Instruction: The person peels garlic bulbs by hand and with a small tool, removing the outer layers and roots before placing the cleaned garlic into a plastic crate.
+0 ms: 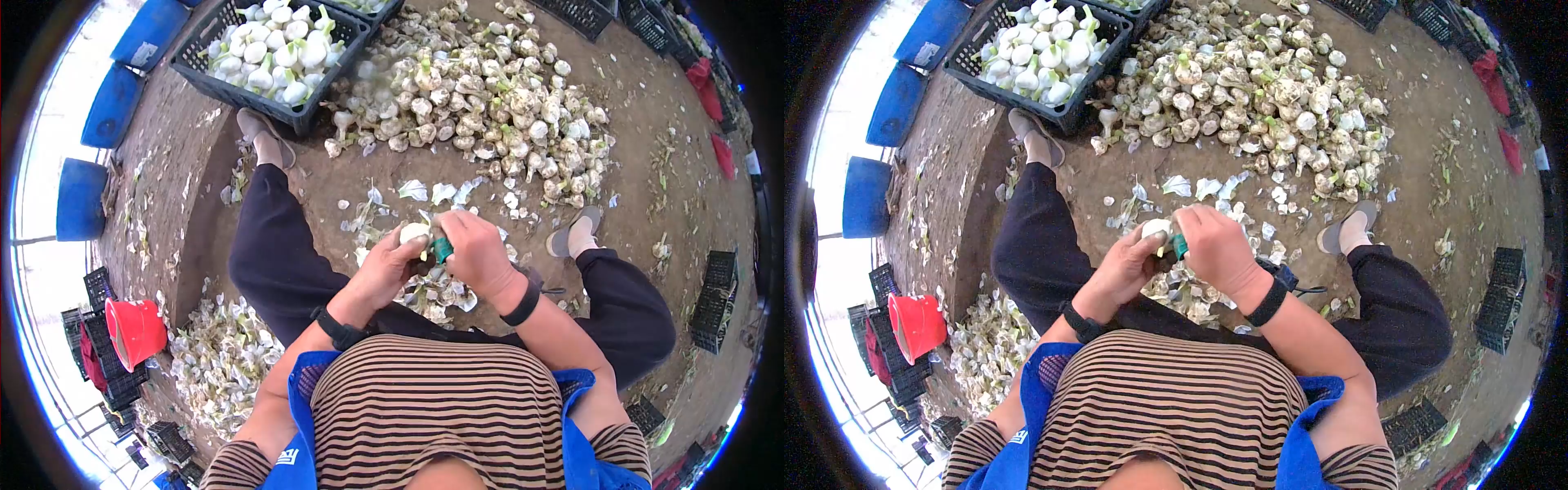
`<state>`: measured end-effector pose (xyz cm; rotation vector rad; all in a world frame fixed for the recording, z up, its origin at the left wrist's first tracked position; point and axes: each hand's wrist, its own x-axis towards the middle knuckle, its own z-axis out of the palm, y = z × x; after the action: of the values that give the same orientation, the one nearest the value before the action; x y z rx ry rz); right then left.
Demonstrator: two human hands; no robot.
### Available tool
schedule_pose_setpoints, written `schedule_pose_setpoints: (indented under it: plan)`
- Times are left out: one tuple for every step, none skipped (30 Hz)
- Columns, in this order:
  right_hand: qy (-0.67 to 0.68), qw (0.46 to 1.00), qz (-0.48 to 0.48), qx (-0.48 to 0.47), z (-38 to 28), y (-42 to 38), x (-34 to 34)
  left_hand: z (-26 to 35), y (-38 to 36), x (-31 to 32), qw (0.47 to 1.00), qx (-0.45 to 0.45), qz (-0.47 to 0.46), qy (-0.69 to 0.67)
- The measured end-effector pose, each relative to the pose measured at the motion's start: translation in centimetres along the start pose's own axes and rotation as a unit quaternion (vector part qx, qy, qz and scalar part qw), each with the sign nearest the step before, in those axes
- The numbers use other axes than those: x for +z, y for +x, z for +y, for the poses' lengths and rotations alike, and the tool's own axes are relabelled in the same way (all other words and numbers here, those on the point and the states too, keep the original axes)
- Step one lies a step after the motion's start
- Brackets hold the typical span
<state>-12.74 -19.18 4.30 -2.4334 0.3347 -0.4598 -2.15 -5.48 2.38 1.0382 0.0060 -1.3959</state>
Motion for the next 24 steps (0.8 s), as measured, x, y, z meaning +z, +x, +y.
schedule_pose_setpoints:
  plan:
    - [0.001, 1.000, -0.001, 0.001, 0.2, -0.1, 0.2, 0.4, -0.2, 0.1, 1.000, -0.001, 0.001, -0.001]
    - [0.001, 1.000, 0.024, 0.007, 0.5, -0.3, 0.5, 0.9, -0.4, 0.1, 0.997, -0.022, -0.013, 0.067]
    - [0.001, 0.999, 0.049, 0.013, 0.9, -0.4, 0.9, 1.4, -0.4, 0.1, 0.990, -0.044, -0.027, 0.134]
    - [0.002, 0.999, 0.049, 0.014, 1.3, -0.6, 1.2, 1.7, -0.3, 0.0, 0.982, -0.061, -0.037, 0.173]
    - [-0.021, 0.998, 0.043, 0.042, 2.0, -0.9, 1.4, 1.7, -0.7, 0.4, 0.982, -0.062, -0.037, 0.174]
    - [-0.045, 0.996, 0.037, 0.069, 2.9, -1.2, 1.5, 2.1, -1.4, 1.5, 0.975, -0.054, -0.070, 0.205]
    - [-0.045, 0.996, 0.039, 0.071, 4.3, -1.5, 1.5, 2.0, -1.9, 2.3, 0.965, -0.046, -0.104, 0.236]
    - [-0.123, 0.980, -0.054, 0.146, 6.1, -1.9, 1.4, 1.3, -1.9, 2.2, 0.959, -0.012, -0.110, 0.261]
    - [-0.198, 0.945, -0.144, 0.218, 6.8, -1.9, 0.8, 1.4, -1.9, 2.3, 0.958, -0.011, -0.111, 0.263]
    - [-0.197, 0.945, -0.142, 0.218, 7.1, -2.2, 0.3, 1.6, -1.8, 2.2, 0.955, 0.006, -0.081, 0.286]
    - [-0.192, 0.924, -0.267, 0.195, 7.1, -2.7, -0.3, 1.7, -1.9, 2.2, 0.950, 0.022, -0.050, 0.308]
    - [-0.183, 0.887, -0.388, 0.169, 6.8, -3.1, -0.9, 1.8, -1.6, 2.1, 0.917, 0.058, -0.019, 0.394]
    - [-0.184, 0.887, -0.388, 0.169, 6.2, -3.4, -1.2, 1.6, -1.5, 2.1, 0.917, 0.058, -0.020, 0.393]
    - [-0.026, 0.949, -0.269, 0.161, 5.4, -3.4, -1.2, 1.4, -1.2, 2.0, 0.867, 0.106, 0.018, 0.486]
    - [0.134, 0.971, -0.137, 0.145, 4.5, -3.3, -1.1, 1.2, -0.9, 1.7, 0.804, 0.151, 0.057, 0.572]
    - [0.134, 0.971, -0.136, 0.145, 3.6, -2.9, -0.9, 0.8, -0.7, 1.7, 0.765, 0.205, 0.063, 0.608]
    - [0.224, 0.958, -0.103, 0.146, 2.6, -2.5, -0.6, 0.5, -0.7, 1.9, 0.764, 0.204, 0.062, 0.609]
    - [0.311, 0.937, -0.068, 0.147, 1.9, -2.2, -0.5, 0.4, -0.8, 2.5, 0.739, 0.189, 0.067, 0.643]
    - [0.312, 0.936, -0.065, 0.147, 1.6, -1.9, -0.8, 0.4, -0.8, 2.9, 0.712, 0.174, 0.072, 0.676]
    - [0.272, 0.943, -0.082, 0.172, 1.4, -1.5, -1.2, 0.3, -0.6, 2.8, 0.693, 0.170, 0.067, 0.697]
    - [0.233, 0.947, -0.100, 0.196, 1.4, -1.1, -1.3, 0.4, -0.6, 2.7, 0.692, 0.169, 0.066, 0.699]
    - [0.290, 0.928, -0.091, 0.216, 3.1, -1.2, -0.1, 0.6, -0.7, 2.4, 0.692, 0.240, 0.044, 0.680]
    - [0.289, 0.929, -0.086, 0.216, 4.6, -1.4, 0.3, 0.9, -0.6, 2.2, 0.687, 0.312, 0.019, 0.656]
    - [0.541, 0.764, -0.003, 0.352, 5.3, -1.2, 0.0, 1.0, -0.6, 2.4, 0.683, 0.331, 0.004, 0.651]
